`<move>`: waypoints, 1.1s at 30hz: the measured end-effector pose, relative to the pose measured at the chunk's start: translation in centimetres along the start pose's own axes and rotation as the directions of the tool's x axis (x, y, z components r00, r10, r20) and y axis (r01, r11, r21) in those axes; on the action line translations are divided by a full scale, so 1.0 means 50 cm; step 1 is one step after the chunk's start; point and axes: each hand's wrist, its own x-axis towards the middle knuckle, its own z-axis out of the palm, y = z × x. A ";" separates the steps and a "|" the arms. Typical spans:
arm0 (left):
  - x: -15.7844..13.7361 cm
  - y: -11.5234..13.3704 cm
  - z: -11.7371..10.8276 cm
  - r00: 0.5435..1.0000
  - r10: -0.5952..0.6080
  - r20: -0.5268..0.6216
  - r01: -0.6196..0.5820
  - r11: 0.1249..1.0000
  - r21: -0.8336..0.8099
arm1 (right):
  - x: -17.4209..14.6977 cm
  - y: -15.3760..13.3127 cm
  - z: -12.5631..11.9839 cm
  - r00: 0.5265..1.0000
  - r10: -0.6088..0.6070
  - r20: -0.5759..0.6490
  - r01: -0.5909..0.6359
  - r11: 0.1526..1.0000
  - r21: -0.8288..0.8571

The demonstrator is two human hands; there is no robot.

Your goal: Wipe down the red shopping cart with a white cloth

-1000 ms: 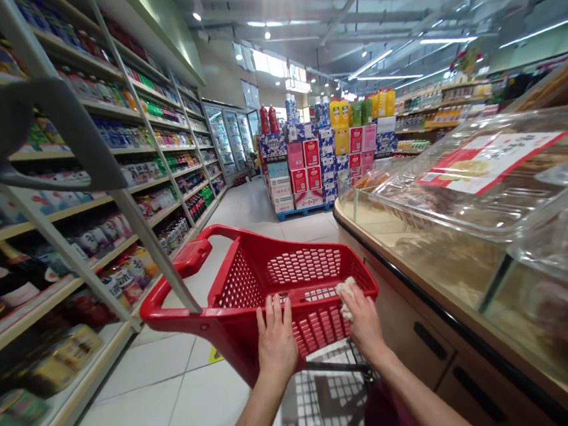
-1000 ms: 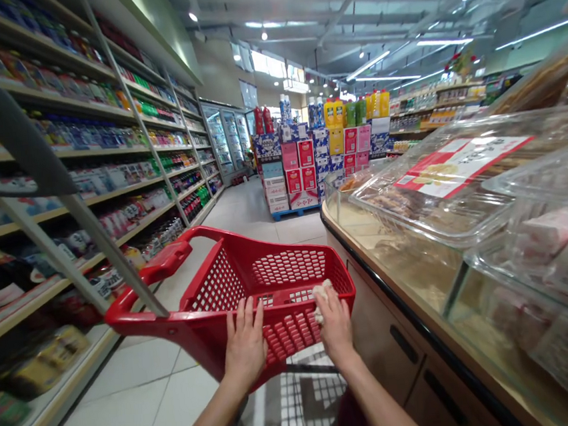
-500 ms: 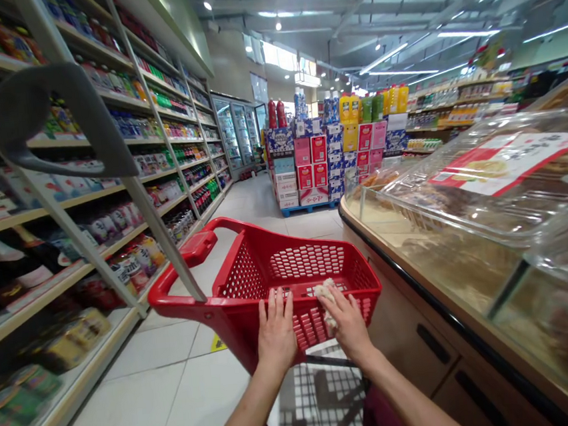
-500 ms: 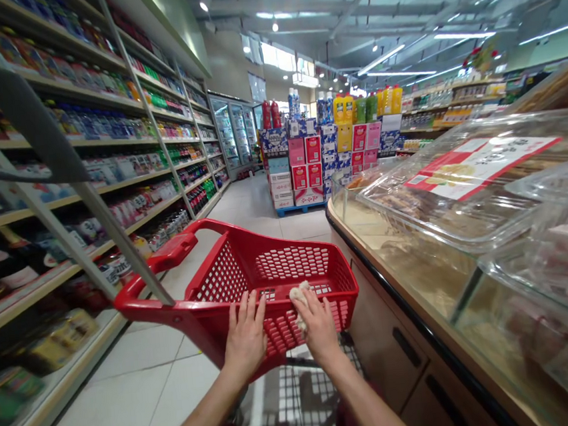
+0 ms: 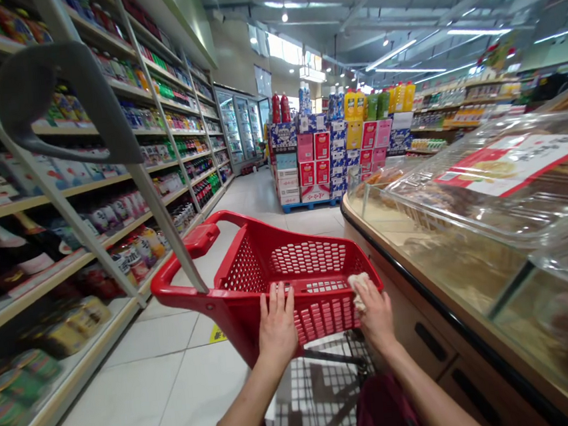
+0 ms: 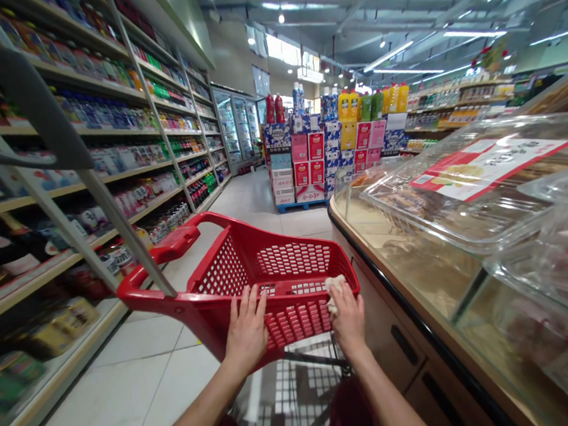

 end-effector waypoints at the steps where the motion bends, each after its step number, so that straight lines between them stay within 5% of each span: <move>1: 0.000 0.001 0.000 1.000 -0.005 0.002 0.005 1.000 0.005 | 0.000 0.007 -0.001 0.998 0.057 -0.016 -0.057 0.998 -0.014; 3: 0.001 0.004 0.000 1.000 -0.012 0.007 0.012 1.000 0.011 | -0.003 0.001 0.000 0.999 0.042 -0.017 -0.043 0.999 -0.011; 7: 0.001 0.003 -0.002 1.000 -0.003 0.014 0.003 1.000 0.003 | -0.010 -0.030 0.005 0.965 -0.257 0.061 0.253 0.966 0.055; 13: 0.000 0.006 0.000 1.000 -0.003 0.012 0.003 1.000 0.002 | 0.007 -0.007 -0.004 0.998 0.069 -0.011 -0.069 0.997 -0.018; 18: 0.001 0.004 0.002 1.000 0.001 -0.006 -0.001 1.000 0.017 | 0.002 -0.057 0.005 0.967 -0.253 0.037 0.250 0.966 0.066; 20: 0.000 0.003 0.003 1.000 0.006 -0.010 -0.006 1.000 0.020 | 0.004 -0.044 0.003 0.974 -0.222 0.040 0.220 0.975 0.042; 24: -0.002 0.009 0.007 1.000 -0.004 -0.022 0.005 1.000 0.019 | 0.005 -0.008 -0.002 1.000 0.029 -0.002 -0.029 0.999 -0.036; 30: -0.004 0.012 0.001 1.000 -0.014 -0.007 0.014 1.000 0.005 | -0.025 -0.065 0.009 0.961 -0.276 0.022 0.275 0.960 0.058; 33: -0.006 0.008 -0.002 1.000 0.000 0.009 0.000 1.000 -0.008 | -0.022 -0.047 0.006 0.986 -0.167 -0.002 0.167 0.986 0.020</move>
